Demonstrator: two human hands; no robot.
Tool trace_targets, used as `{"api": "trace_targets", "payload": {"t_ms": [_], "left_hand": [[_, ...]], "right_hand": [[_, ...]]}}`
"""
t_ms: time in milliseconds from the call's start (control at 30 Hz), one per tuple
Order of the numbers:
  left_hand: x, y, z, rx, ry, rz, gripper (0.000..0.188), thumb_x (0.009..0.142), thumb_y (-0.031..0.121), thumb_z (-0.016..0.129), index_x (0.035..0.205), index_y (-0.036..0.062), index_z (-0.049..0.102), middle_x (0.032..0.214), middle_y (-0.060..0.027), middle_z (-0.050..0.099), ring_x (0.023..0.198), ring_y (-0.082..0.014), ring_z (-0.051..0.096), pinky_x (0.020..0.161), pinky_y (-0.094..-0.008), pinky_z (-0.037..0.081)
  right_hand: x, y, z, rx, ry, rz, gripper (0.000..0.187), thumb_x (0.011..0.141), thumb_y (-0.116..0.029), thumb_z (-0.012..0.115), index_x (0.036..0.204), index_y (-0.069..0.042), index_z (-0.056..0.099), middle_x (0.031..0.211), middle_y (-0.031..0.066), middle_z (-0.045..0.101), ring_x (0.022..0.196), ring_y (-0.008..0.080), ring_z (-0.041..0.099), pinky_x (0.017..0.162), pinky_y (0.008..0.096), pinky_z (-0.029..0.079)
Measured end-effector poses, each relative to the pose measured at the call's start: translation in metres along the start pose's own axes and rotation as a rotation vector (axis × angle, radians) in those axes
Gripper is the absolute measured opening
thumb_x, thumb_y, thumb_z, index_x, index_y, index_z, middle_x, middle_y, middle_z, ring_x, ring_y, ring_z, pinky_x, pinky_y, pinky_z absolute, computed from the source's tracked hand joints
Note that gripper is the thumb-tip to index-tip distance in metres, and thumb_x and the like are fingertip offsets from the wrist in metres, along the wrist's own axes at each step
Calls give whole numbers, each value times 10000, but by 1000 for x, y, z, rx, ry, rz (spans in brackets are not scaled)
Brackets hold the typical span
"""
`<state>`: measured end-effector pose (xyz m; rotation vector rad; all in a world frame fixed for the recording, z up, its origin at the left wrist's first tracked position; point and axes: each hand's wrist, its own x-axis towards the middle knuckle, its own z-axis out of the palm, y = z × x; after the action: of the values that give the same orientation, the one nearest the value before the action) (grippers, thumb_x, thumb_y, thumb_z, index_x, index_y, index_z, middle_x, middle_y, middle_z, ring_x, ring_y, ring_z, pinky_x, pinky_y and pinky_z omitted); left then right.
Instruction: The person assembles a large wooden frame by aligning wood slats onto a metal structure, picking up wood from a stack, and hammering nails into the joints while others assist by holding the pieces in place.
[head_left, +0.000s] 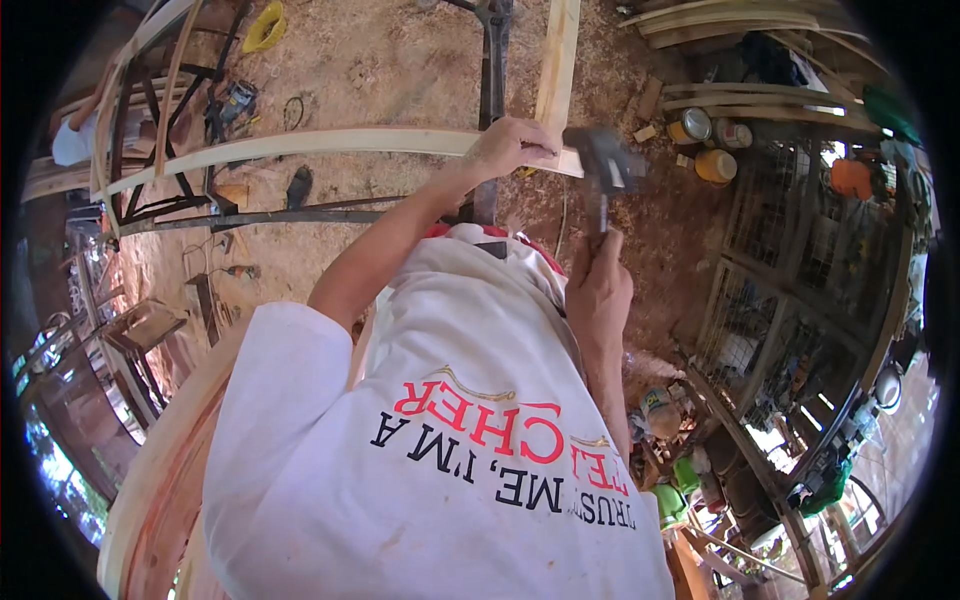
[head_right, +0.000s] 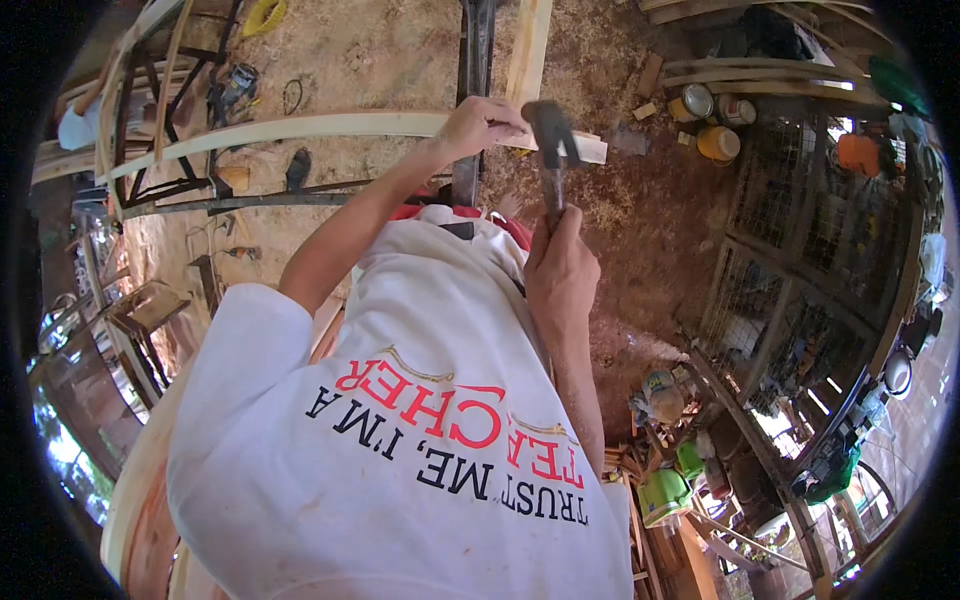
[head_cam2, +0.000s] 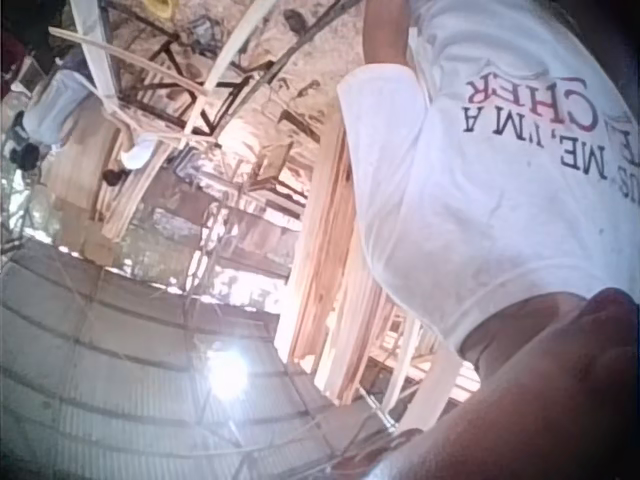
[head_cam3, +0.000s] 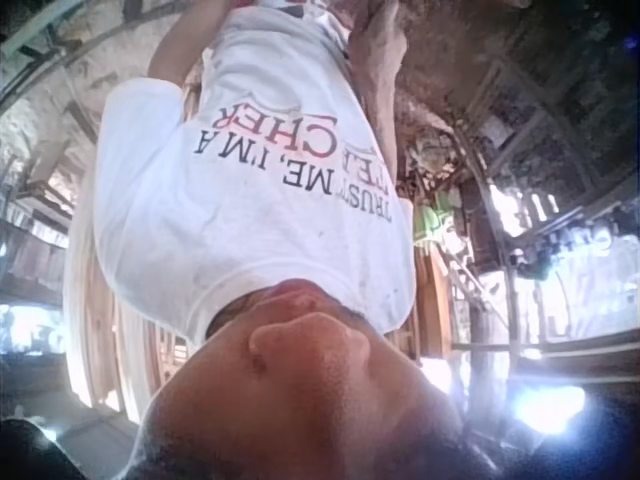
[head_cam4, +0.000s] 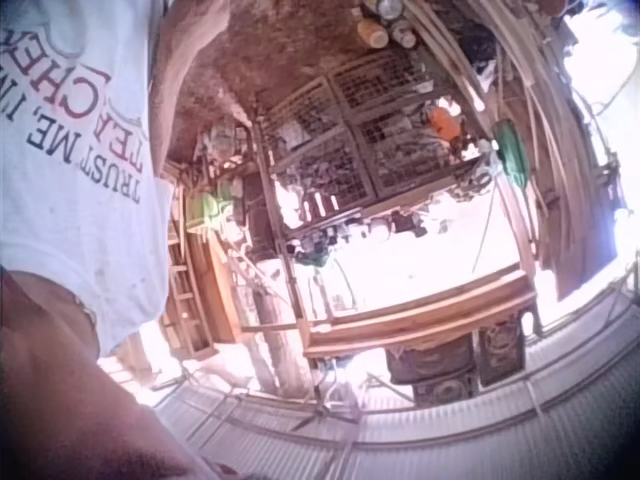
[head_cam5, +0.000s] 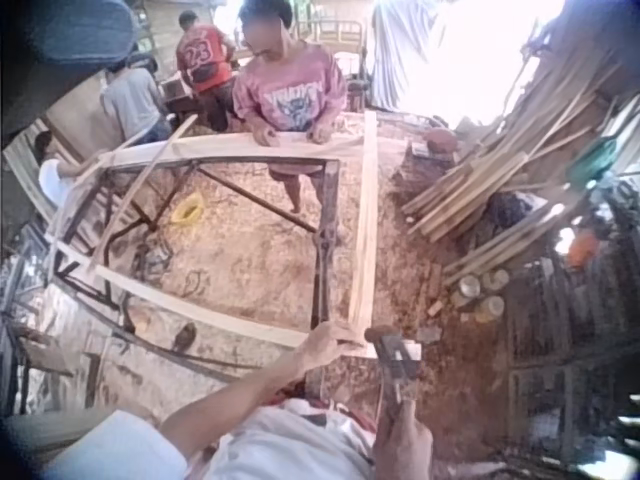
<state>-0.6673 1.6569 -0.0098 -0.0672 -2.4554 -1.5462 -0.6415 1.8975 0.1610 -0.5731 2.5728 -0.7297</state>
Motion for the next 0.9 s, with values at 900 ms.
{"api": "trace_targets", "payload": {"t_ms": [900], "left_hand": [[24,-27,-12,297,58,-565,480,852,575,668,951,124,800,761,-154,722,745,-327,719,715,-436,559]], "right_hand": [[21,10,20,115,59,7,201,973,-141,583,1115,-44,479,780,289,649,742,514,638,605,560,511]]}}
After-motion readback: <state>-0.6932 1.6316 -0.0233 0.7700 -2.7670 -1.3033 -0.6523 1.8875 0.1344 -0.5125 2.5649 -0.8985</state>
